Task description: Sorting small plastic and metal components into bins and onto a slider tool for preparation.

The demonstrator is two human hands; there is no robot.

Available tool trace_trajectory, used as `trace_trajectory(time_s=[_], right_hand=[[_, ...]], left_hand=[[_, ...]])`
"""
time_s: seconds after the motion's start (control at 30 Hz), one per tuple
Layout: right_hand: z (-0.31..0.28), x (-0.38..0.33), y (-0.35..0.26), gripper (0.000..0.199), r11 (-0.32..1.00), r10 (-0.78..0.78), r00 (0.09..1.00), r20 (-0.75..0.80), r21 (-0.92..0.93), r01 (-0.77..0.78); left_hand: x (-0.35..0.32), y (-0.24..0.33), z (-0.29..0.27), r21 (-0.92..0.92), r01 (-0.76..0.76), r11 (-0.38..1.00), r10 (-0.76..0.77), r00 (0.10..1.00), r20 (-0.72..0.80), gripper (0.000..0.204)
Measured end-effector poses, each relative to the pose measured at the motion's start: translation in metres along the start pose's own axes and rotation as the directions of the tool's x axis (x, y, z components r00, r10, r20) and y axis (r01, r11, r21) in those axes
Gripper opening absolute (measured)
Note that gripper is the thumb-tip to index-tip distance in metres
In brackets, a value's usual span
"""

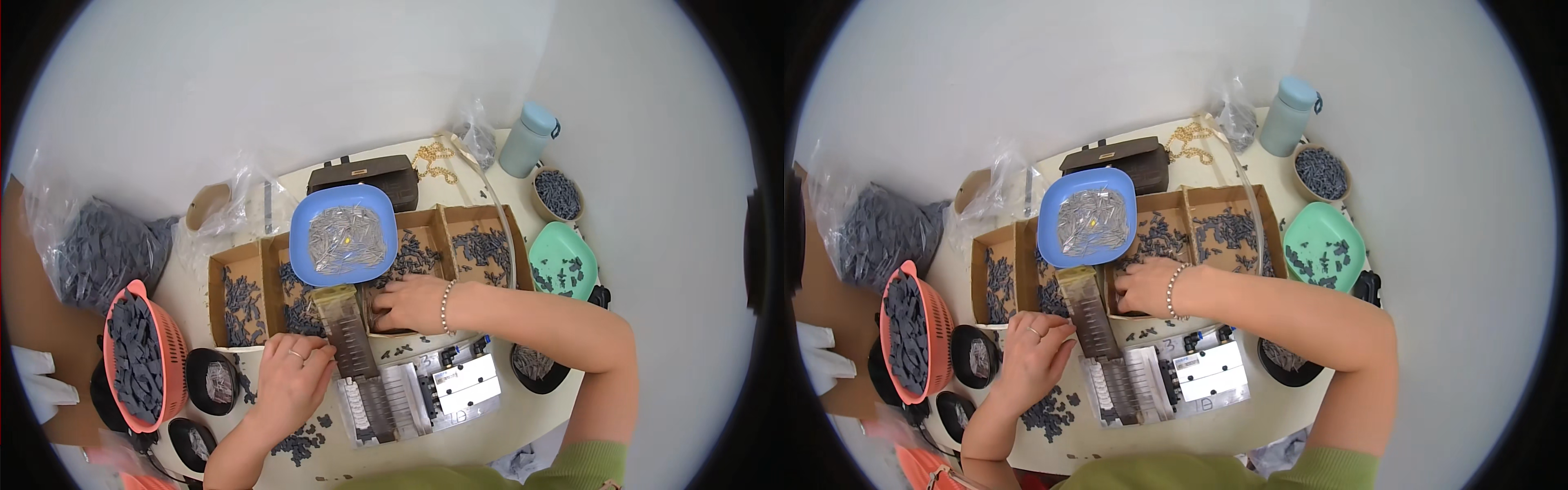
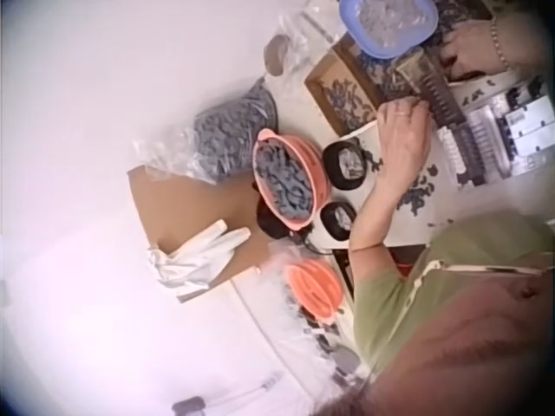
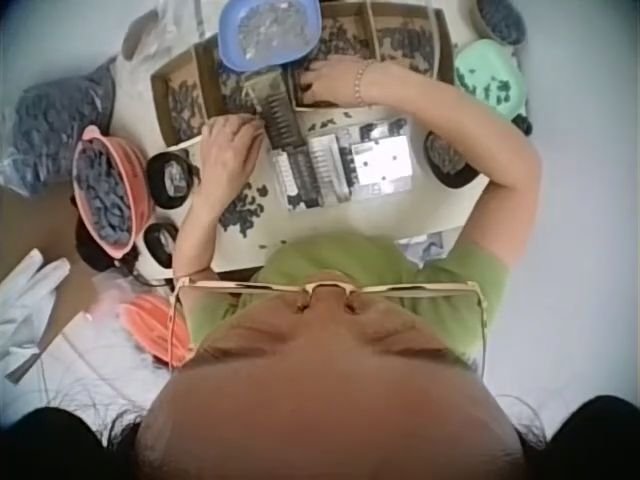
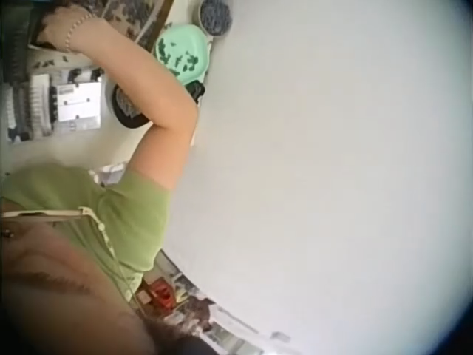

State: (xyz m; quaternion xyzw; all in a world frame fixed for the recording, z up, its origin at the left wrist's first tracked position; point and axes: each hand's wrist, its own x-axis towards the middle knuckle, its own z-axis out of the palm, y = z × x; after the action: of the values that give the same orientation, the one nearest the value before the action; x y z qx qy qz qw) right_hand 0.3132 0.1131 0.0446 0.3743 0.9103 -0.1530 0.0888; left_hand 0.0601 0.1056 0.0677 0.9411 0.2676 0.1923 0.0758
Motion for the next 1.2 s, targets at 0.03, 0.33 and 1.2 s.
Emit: trace_trajectory(time_s=[0.03,0.33,1.2], right_hand=[[-0.01,0.001,-0.001,0.035,1.0,0.01,0.999,0.052,-0.026,-0.009],[-0.008,-0.018,0.004,0.035,0.989,0.128,0.991,0.026,-0.083,-0.125],[-0.01,-0.005,0.009,0.014,0.995,0.094,0.992,0.08,0.021,-0.096]], left_hand=[[-0.001,0.001,-0.001,0.0,-0.003,1.0,0.003,1.0,-0.005,0.023],[-0.007,0.002,-0.001,-0.052,-0.023,0.998,0.024,1.0,0.01,0.022],[-0.032,0.032,0.02,-0.452,-0.039,0.891,0.103,0.988,0.118,0.015]])
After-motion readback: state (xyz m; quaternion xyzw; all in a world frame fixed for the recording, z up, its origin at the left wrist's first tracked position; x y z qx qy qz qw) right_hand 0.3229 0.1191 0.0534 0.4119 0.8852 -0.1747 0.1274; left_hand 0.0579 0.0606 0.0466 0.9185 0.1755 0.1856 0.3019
